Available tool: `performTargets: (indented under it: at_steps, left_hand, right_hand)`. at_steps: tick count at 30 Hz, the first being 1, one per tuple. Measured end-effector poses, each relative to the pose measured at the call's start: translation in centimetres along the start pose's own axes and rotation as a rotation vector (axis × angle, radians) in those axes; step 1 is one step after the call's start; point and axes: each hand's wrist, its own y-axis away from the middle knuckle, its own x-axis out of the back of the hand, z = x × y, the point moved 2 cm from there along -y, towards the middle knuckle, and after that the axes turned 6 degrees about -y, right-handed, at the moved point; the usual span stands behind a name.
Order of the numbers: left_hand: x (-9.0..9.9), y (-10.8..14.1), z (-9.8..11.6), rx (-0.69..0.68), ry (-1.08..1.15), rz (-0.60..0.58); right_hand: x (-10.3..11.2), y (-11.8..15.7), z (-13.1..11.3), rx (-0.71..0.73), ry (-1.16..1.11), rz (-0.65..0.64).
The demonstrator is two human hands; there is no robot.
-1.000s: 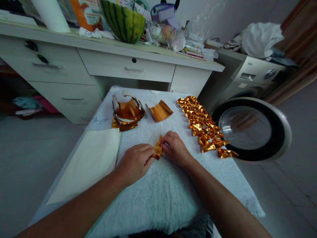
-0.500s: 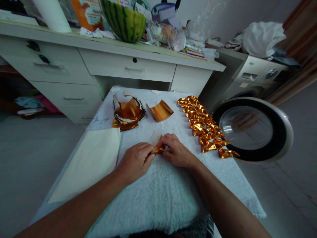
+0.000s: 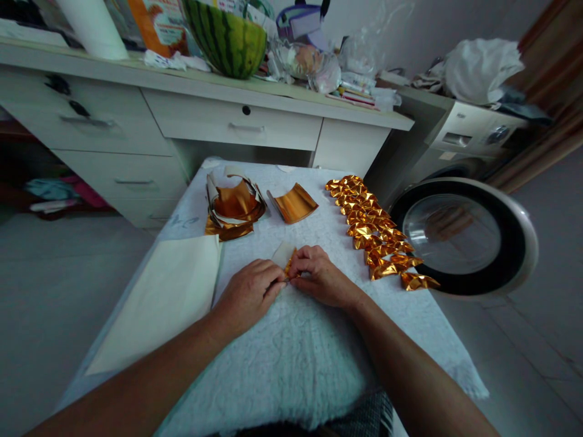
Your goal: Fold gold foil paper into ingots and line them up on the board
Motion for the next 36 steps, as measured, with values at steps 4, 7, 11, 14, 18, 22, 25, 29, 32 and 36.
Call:
performTargets:
  at_steps: [4, 7, 11, 14, 18, 22, 25, 29, 32, 36]
  left_hand:
    - [0.07, -0.20, 0.09, 0.011, -0.010, -0.012]
    - [0.15, -0.32, 0.24, 0.027, -0.021, -0.007]
    - [0.12, -0.28, 0.26, 0.037, 0.004, 0.005]
    - [0.03, -0.18, 0.11, 0.029, 0.017, 0.013]
    - [0.02, -0.03, 0.02, 0.027, 0.015, -0.005]
    - [0.16, 0.04, 0.20, 0.033, 0.004, -0.013]
    - [0.17, -0.03, 0.26, 0.052, -0.029, -0.024]
    - [0.12, -0.17, 0.22, 0.067, -0.053, -0.032]
    - [0.12, -0.18, 0.18, 0.073, -0.039, -0.032]
    - [0.19, -0.03, 0.13, 0.083, -0.037, -0.032]
  right_hand:
    - [0.04, 0.01, -0.15, -0.016, 0.026, 0.018]
    - [0.04, -0.05, -0.25, -0.008, 0.032, 0.051]
    - [-0.08, -0.26, -0.31, 0.043, -0.001, 0.048]
    - [-0.11, -0.42, -0.35, 0.048, -0.037, 0.030]
    - [-0.06, -0.53, -0.32, 0.044, -0.074, 0.044]
    - [-0.16, -0.61, -0.14, 0.062, -0.081, 0.033]
    - [-0.20, -0.70, -0.04, 0.063, -0.070, 0.028]
    - [-0.23, -0.81, -0.06, 0.041, -0.043, 0.005]
    - [-0.26, -0.83, -0.06, 0.024, -0.031, 0.001]
    - [-0.31, -0.77, 0.04, 0.003, -0.037, 0.000]
